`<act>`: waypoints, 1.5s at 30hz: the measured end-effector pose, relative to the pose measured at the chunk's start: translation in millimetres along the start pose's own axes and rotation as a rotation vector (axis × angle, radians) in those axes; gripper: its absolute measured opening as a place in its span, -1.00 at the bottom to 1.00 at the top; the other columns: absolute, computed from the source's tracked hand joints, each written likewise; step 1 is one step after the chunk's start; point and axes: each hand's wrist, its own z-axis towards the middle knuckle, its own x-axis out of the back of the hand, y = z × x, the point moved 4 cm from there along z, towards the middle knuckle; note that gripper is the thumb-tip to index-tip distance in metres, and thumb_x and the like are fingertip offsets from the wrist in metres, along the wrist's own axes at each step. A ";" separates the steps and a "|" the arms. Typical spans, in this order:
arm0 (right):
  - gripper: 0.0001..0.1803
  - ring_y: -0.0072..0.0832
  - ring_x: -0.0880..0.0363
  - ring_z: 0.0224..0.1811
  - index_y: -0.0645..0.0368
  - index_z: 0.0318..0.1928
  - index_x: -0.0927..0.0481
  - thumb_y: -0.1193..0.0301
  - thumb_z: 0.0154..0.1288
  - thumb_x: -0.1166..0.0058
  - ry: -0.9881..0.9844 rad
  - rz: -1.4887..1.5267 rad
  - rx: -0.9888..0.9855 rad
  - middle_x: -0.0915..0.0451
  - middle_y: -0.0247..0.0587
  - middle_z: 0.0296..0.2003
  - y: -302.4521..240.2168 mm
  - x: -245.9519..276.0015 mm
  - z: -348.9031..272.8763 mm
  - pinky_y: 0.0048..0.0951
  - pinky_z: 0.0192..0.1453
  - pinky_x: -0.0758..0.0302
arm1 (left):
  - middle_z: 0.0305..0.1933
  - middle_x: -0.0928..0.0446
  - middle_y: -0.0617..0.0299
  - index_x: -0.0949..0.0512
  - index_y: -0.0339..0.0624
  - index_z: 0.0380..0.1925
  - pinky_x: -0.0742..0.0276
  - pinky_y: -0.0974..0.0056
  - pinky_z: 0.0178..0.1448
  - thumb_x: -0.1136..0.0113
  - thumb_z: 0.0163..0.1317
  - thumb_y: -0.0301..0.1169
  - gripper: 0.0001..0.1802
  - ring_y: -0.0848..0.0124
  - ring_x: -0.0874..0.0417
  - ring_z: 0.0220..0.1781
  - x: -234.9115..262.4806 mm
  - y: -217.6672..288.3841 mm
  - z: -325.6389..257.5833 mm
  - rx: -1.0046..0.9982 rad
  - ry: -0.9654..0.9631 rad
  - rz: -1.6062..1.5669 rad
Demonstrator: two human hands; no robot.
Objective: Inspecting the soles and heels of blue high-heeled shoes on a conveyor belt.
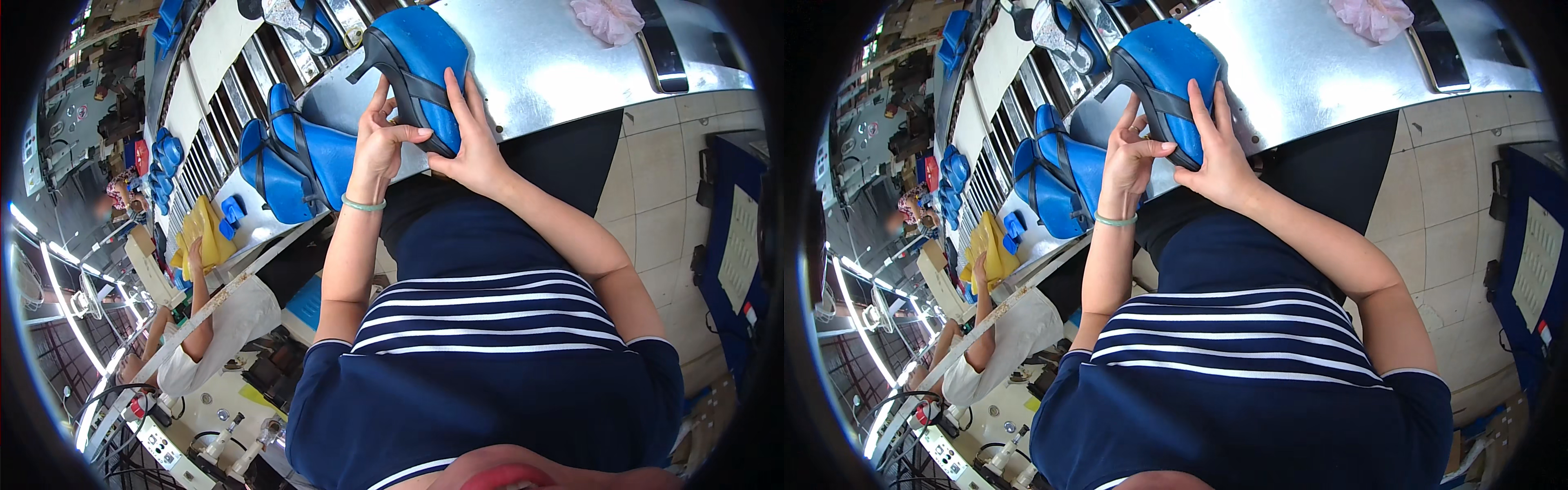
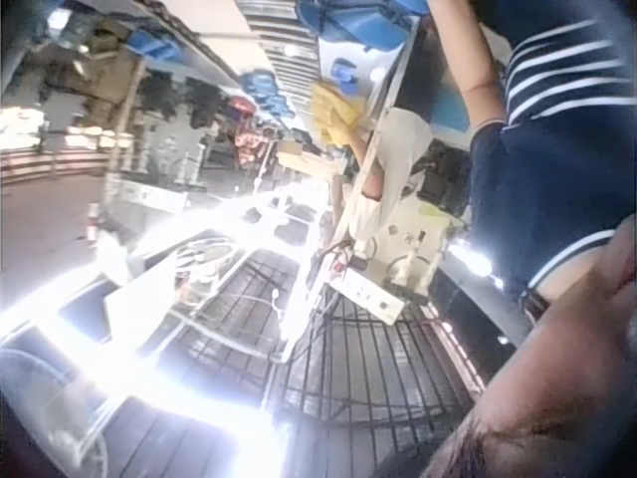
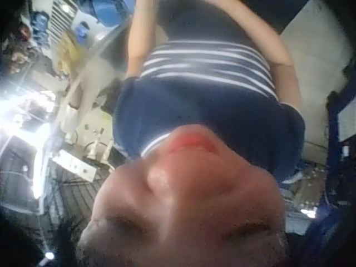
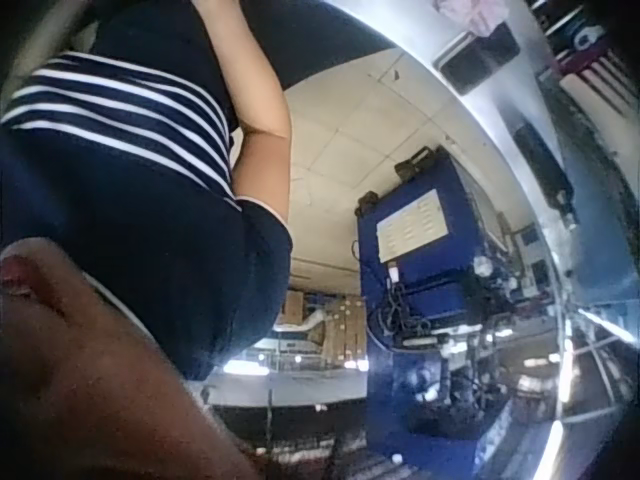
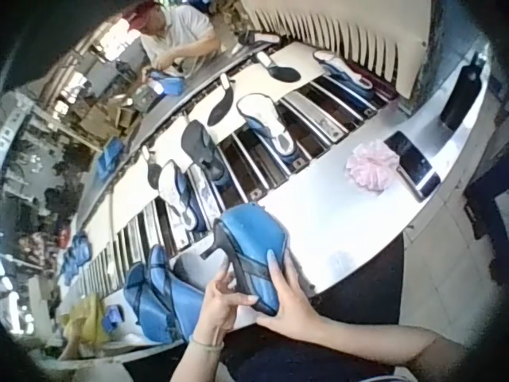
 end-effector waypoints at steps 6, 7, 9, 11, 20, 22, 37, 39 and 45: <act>0.30 0.41 0.23 0.53 -0.12 0.58 0.29 0.51 -0.07 -0.31 0.005 0.013 0.021 0.36 0.55 0.46 1.0 -2.5 -0.4 0.01 0.41 -0.30 | 0.05 -0.48 -0.07 -0.02 -0.30 0.50 -0.75 0.17 -0.10 -0.22 -0.15 -0.91 0.11 0.14 -0.71 -0.09 6.3 2.8 4.1 0.036 0.010 0.021; 0.30 0.41 0.23 0.53 -0.12 0.58 0.29 0.51 -0.07 -0.31 0.004 0.010 0.026 0.36 0.55 0.46 1.4 -3.2 -0.4 0.01 0.41 -0.30 | 0.04 -0.51 -0.07 -0.03 -0.31 0.50 -0.75 0.18 -0.13 -0.23 -0.11 -0.88 0.09 0.17 -0.71 -0.11 7.2 2.8 4.4 0.051 0.022 0.007; 0.30 0.39 0.23 0.54 -0.14 0.58 0.29 0.51 -0.08 -0.31 0.005 0.015 0.015 0.37 0.54 0.46 2.5 -4.4 -0.5 -0.01 0.41 -0.31 | 0.02 -0.54 -0.06 -0.05 -0.31 0.49 -0.74 0.19 -0.15 -0.25 -0.08 -0.86 0.06 0.19 -0.72 -0.12 8.8 3.1 5.3 0.060 0.032 -0.010; 0.30 0.39 0.24 0.54 -0.14 0.58 0.28 0.51 -0.08 -0.31 0.008 0.008 0.015 0.37 0.54 0.47 2.7 -4.7 -1.1 -0.01 0.41 -0.31 | 0.02 -0.59 -0.05 -0.07 -0.33 0.48 -0.73 0.18 -0.18 -0.32 0.01 -0.77 0.00 0.25 -0.72 -0.12 10.9 1.1 7.2 0.076 0.013 -0.044; 0.23 0.06 0.04 0.54 0.05 0.58 0.18 0.42 0.01 -0.39 -0.013 0.021 -0.092 0.10 0.27 0.47 -2.3 0.6 -3.1 -0.11 0.50 -0.17 | 0.07 -0.60 0.21 -0.24 -0.12 0.46 -0.57 0.31 -0.17 -0.09 0.47 -0.28 -0.40 0.48 -0.60 -0.24 12.8 -5.1 3.9 0.087 0.075 -0.014; 0.20 -0.01 -0.06 0.52 0.09 0.57 0.14 0.37 0.05 -0.42 -0.017 -0.002 -0.140 -0.01 0.25 0.45 -2.1 7.4 -0.7 -0.17 0.49 -0.20 | 0.11 -0.57 0.22 -0.28 -0.08 0.44 -0.53 0.34 -0.16 -0.03 0.50 -0.24 -0.44 0.51 -0.56 -0.24 5.0 4.8 -6.0 0.067 0.058 0.017; -0.36 -0.38 -0.69 -0.08 0.19 0.21 -0.45 0.00 0.31 -0.16 -0.123 1.129 -0.514 -0.64 -0.12 -0.04 53.8 51.5 2.4 -0.30 0.04 -0.68 | 0.53 -0.07 0.29 -0.25 -0.06 0.46 -0.54 0.32 0.24 -0.31 0.20 -0.59 -0.19 0.42 -0.40 0.21 -63.4 -11.8 -43.3 -0.383 -0.327 0.213; -0.29 -0.32 -0.68 -0.02 0.20 0.25 -0.42 -0.07 0.32 -0.13 -0.157 1.158 -0.497 -0.64 -0.08 -0.03 54.9 52.2 0.5 -0.24 0.08 -0.67 | 0.53 -0.08 0.31 -0.29 -0.07 0.44 -0.57 0.34 0.19 -0.35 0.17 -0.57 -0.20 0.44 -0.45 0.16 -67.2 -10.5 -42.5 -0.354 -0.325 0.191; -0.21 -0.20 -0.66 0.04 0.22 0.30 -0.38 -0.15 0.33 -0.07 -0.215 1.150 -0.431 -0.61 0.05 0.03 38.4 52.1 1.2 -0.14 0.15 -0.65 | 0.47 -0.20 0.22 -0.38 -0.15 0.37 -0.52 0.32 0.14 -0.50 0.01 -0.45 -0.15 0.43 -0.47 0.02 -67.0 -11.2 -35.6 -0.379 -0.246 0.244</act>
